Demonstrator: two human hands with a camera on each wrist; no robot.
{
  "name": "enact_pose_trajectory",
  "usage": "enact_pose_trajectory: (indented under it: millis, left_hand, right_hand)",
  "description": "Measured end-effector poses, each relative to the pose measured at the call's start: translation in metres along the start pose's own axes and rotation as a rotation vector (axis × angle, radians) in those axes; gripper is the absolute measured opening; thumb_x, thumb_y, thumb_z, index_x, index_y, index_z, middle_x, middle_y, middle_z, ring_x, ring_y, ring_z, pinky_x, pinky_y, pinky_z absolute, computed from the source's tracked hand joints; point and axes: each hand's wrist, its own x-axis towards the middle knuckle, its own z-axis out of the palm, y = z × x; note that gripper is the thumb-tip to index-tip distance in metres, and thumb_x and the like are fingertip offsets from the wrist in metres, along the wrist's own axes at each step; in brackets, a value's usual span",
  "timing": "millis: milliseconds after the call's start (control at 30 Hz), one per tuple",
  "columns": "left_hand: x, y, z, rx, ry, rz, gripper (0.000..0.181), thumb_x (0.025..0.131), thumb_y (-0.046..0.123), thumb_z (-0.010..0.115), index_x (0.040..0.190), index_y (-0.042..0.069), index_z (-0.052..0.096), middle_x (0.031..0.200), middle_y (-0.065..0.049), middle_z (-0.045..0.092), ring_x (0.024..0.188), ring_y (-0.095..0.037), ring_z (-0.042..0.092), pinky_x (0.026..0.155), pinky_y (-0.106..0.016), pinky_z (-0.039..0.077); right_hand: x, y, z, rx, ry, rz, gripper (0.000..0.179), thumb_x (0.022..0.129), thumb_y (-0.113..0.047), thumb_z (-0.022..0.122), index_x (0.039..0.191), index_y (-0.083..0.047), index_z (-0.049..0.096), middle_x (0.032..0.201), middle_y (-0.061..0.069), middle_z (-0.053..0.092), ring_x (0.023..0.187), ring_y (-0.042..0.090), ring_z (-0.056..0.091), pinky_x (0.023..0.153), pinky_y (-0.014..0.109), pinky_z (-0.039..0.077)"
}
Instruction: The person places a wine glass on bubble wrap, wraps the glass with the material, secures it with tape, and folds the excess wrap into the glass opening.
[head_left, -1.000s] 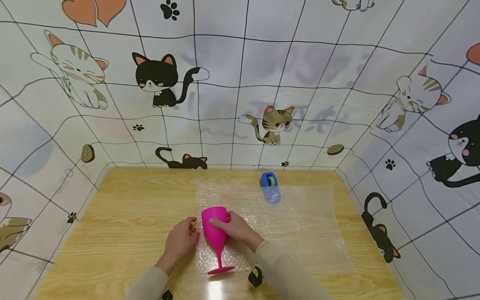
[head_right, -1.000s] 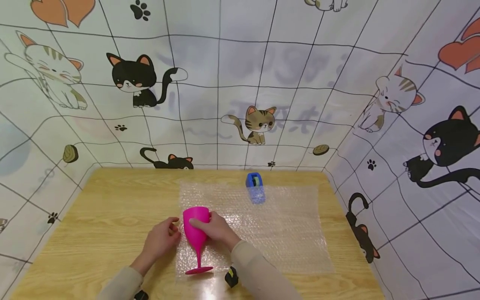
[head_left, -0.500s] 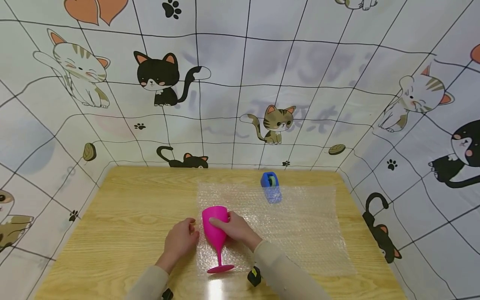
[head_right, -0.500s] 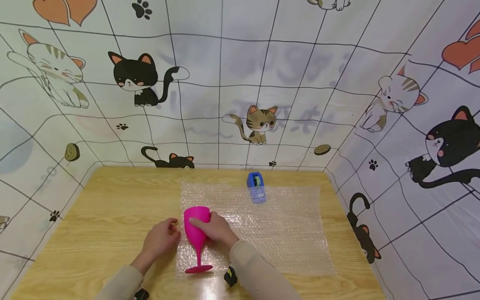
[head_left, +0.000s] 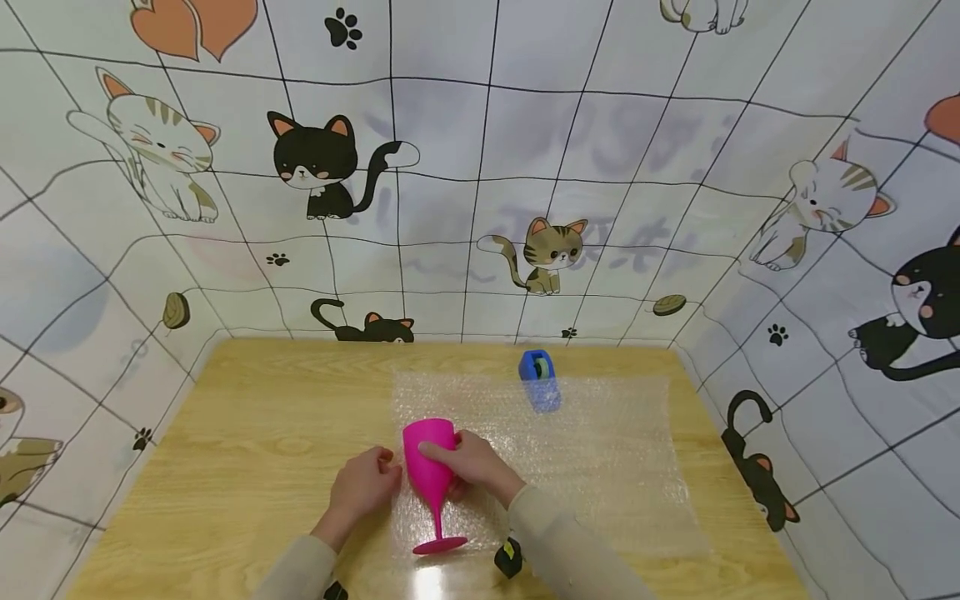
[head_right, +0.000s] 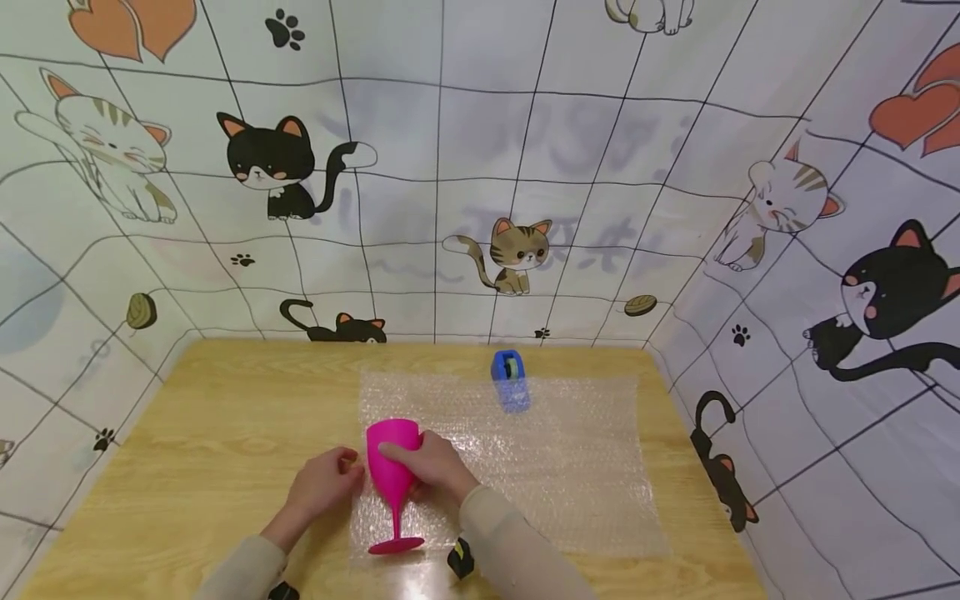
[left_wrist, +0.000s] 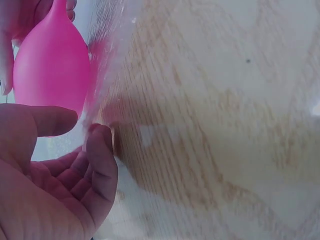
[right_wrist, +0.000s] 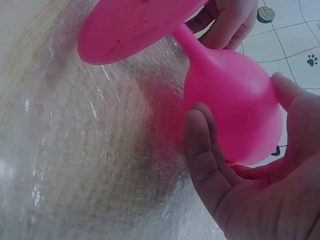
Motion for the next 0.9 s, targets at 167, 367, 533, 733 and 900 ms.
enact_pose_trajectory:
  millis: [167,367,533,733,900]
  left_hand:
    - [0.0008,-0.0009,0.0014,-0.043,-0.022,0.001,0.021,0.084,0.022,0.066,0.097,0.006,0.071,0.083,-0.001,0.068,0.074,-0.015,0.058,0.063,-0.032,0.048]
    - [0.0035,0.0011,0.0021,-0.077,-0.024,0.029,0.023,0.081,0.015,0.065,0.100,0.004,0.073,0.086,-0.004,0.069,0.072,-0.015,0.055,0.061,-0.028,0.045]
    - [0.0042,0.0011,0.0021,-0.112,-0.033,0.037,0.025,0.081,0.016,0.067,0.102,0.003,0.072,0.083,-0.003,0.067,0.071,-0.013,0.053,0.061,-0.026,0.043]
    - [0.0045,0.0004,0.0015,-0.118,-0.040,0.034,0.029,0.084,0.019,0.069,0.107,0.002,0.071,0.081,-0.002,0.068,0.071,-0.012,0.056,0.064,-0.028,0.047]
    - [0.0061,0.0006,0.0014,-0.130,-0.039,0.024,0.031,0.093,0.022,0.060,0.115,0.001,0.069,0.090,-0.008,0.072,0.075,-0.014,0.059,0.067,-0.031,0.050]
  right_hand:
    - [-0.0019,0.0008,0.0016,0.019,0.010,0.014,0.069,0.082,-0.063,0.066,0.111,-0.002,0.052,0.079,0.011,0.064,0.054,0.021,0.064,0.054,0.036,0.058]
    - [-0.0033,-0.0014,0.0020,0.028,0.022,0.019,0.067,0.082,-0.063,0.065,0.108,-0.002,0.053,0.078,0.010,0.064,0.053,0.020,0.063,0.054,0.036,0.057]
    - [-0.0032,-0.0013,0.0020,0.031,0.021,0.019,0.067,0.083,-0.062,0.064,0.108,-0.001,0.055,0.078,0.011,0.065,0.054,0.021,0.065,0.055,0.036,0.058]
    - [-0.0025,-0.0013,0.0022,0.024,0.024,0.023,0.069,0.083,-0.063,0.064,0.110,-0.001,0.054,0.081,0.011,0.064,0.054,0.020,0.064,0.055,0.036,0.058]
    - [-0.0017,-0.0028,0.0048,0.016,0.034,0.037,0.073,0.081,-0.067,0.064,0.112,-0.002,0.052,0.081,0.009,0.063,0.053,0.019,0.063,0.052,0.033,0.057]
